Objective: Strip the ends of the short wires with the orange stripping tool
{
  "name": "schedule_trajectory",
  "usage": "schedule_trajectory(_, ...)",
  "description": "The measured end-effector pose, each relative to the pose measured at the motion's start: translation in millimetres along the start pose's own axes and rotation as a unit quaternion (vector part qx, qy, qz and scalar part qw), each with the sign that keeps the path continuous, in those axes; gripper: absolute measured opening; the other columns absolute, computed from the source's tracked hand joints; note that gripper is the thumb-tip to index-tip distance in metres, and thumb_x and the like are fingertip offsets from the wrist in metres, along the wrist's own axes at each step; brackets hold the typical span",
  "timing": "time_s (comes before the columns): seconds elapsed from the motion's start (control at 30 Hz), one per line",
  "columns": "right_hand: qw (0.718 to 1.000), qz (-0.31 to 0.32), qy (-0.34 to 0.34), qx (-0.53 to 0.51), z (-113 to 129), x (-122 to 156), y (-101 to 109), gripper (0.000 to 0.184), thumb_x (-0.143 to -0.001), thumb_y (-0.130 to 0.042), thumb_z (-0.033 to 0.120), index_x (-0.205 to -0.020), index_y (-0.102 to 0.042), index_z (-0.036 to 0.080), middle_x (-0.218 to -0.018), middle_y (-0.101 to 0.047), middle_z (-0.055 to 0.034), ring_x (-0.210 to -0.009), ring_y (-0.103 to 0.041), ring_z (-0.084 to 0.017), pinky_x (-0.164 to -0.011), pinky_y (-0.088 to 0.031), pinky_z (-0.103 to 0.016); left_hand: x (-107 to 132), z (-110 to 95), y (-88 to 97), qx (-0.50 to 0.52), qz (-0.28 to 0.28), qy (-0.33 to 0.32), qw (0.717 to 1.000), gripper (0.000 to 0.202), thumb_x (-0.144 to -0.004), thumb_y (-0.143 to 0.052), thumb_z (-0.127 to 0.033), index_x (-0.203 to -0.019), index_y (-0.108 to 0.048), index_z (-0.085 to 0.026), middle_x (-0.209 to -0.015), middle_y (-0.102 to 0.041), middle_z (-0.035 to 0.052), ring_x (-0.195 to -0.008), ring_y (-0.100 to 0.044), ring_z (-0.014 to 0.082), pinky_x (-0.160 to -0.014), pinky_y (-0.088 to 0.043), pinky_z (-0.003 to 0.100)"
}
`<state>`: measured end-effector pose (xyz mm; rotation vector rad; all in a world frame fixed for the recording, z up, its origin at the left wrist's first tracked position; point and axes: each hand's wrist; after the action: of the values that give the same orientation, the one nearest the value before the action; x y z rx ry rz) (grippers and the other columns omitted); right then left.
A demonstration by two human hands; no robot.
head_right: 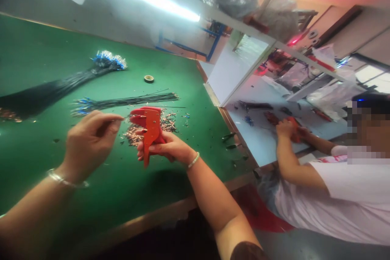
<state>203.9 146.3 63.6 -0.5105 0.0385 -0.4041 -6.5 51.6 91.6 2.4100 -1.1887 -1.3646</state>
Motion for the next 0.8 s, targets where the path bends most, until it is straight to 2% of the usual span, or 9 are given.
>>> schedule_trajectory(0.2,0.999,0.014,-0.021,0.026,1.3,0.4,-1.4,0.063,-0.081,-0.089,0.044,-0.132,-0.067,0.014,-0.096,-0.073,-0.0052,-0.087,-0.075,-0.022,-0.084,-0.064,-0.042,1.1,1.7,-0.9,0.014,0.019,-0.028,0.999,0.012,-0.099,-0.063,-0.027,-0.096,-0.074,-0.021,-0.081,-0.062,0.0002,-0.063,-0.051,0.0107,-0.059,-0.042,0.027)
schedule_trajectory(0.57,0.999,-0.005,-0.019,0.038,1.2,1.4,-3.7,0.062,-0.085,-0.083,0.061,-0.119,-0.072,0.011,-0.086,-0.073,-0.0047,-0.077,-0.076,-0.020,-0.076,-0.064,-0.037,2.5,-0.7,-1.0,0.019,0.024,-0.067,0.997,0.010,-0.099,-0.064,-0.022,-0.096,-0.073,-0.020,-0.080,-0.062,-0.0001,-0.067,-0.057,0.0114,-0.061,-0.046,0.027)
schedule_trajectory(0.8,0.999,-0.030,-0.002,0.041,-3.4,-2.1,-6.0,0.054,-0.087,-0.079,0.064,-0.096,-0.072,0.011,-0.067,-0.069,-0.0011,-0.057,-0.069,-0.016,-0.059,-0.061,-0.031,1.7,-1.2,0.0,0.026,0.016,-0.084,0.996,0.007,-0.099,-0.066,-0.019,-0.098,-0.073,-0.020,-0.081,-0.061,-0.0011,-0.069,-0.058,0.0105,-0.062,-0.047,0.026)
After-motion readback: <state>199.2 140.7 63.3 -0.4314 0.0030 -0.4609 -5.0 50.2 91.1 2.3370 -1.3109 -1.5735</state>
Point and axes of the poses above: each hand's wrist, its own x-axis away from the middle knuckle, its own y-axis out of the back of the hand, z = x × y
